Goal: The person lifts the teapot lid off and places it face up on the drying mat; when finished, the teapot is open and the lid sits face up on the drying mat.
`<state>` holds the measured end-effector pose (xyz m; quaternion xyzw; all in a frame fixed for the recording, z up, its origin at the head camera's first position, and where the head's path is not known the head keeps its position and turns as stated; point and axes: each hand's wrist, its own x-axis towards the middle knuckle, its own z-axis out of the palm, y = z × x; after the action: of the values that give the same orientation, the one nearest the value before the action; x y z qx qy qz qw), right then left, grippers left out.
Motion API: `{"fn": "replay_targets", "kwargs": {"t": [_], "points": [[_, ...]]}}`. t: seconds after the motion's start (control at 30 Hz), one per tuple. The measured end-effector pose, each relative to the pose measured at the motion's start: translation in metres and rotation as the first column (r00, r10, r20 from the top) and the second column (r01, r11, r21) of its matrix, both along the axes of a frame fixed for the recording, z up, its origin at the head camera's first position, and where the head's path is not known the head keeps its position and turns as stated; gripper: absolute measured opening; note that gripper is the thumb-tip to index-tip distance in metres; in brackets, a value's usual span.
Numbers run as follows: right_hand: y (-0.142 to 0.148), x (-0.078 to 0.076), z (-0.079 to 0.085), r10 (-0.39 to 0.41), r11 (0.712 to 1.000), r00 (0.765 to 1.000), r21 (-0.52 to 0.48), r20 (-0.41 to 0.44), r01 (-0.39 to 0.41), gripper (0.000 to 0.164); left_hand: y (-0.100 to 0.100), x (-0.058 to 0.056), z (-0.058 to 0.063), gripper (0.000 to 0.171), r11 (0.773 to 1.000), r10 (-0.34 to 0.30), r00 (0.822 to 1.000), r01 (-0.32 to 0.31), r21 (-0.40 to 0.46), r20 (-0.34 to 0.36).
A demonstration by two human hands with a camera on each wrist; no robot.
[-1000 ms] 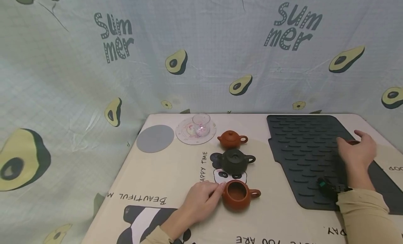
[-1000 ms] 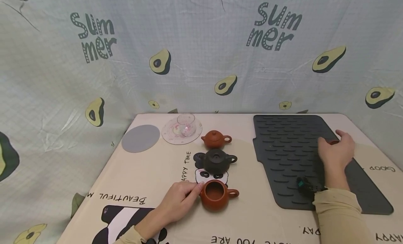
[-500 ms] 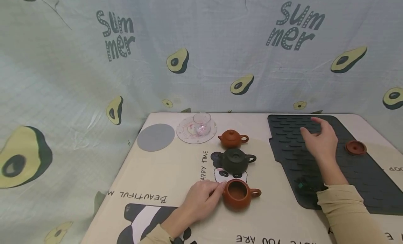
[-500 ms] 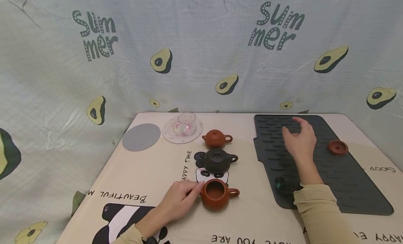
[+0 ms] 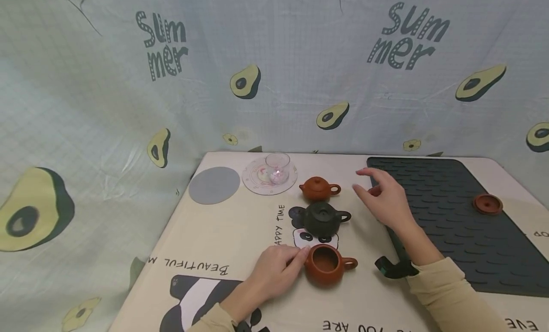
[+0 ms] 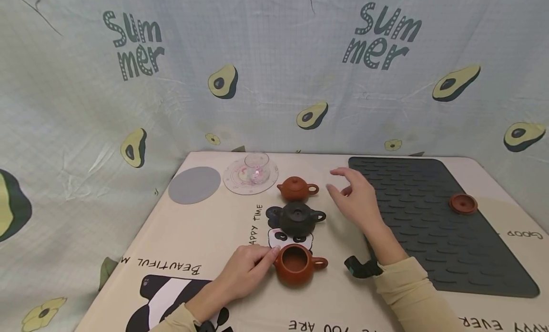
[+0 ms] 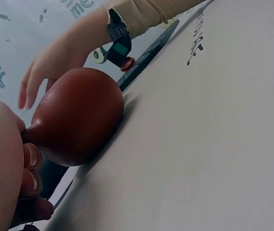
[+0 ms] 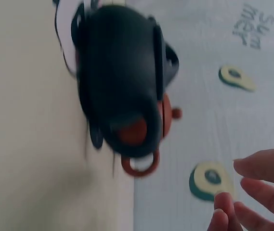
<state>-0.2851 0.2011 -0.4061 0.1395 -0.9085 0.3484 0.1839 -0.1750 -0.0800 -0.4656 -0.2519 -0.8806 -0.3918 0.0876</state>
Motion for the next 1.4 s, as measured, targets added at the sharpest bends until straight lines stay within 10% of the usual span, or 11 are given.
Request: {"fn": "replay_targets", "kwargs": {"t": [0.47, 0.7, 1.4], "points": [[-0.04, 0.009, -0.02, 0.233, 0.965, 0.965, 0.092, 0.12, -0.244, 0.016, 0.001, -0.004, -0.002, 0.049, 0.998, 0.037, 0.999, -0.036, 0.048, -0.02], [-0.045, 0.009, -0.02, 0.248, 0.959, 0.964, 0.119, 0.095, -0.258, 0.013, 0.0, -0.019, -0.003, 0.048, 0.986, 0.165, 0.978, -0.162, 0.037, -0.129], [-0.048, 0.013, -0.027, 0.218, 0.966, 0.974, 0.125, 0.067, -0.225, 0.015, 0.022, -0.078, -0.008, 0.046, 0.92, 0.374, 0.924, -0.38, -0.093, -0.076]]}}
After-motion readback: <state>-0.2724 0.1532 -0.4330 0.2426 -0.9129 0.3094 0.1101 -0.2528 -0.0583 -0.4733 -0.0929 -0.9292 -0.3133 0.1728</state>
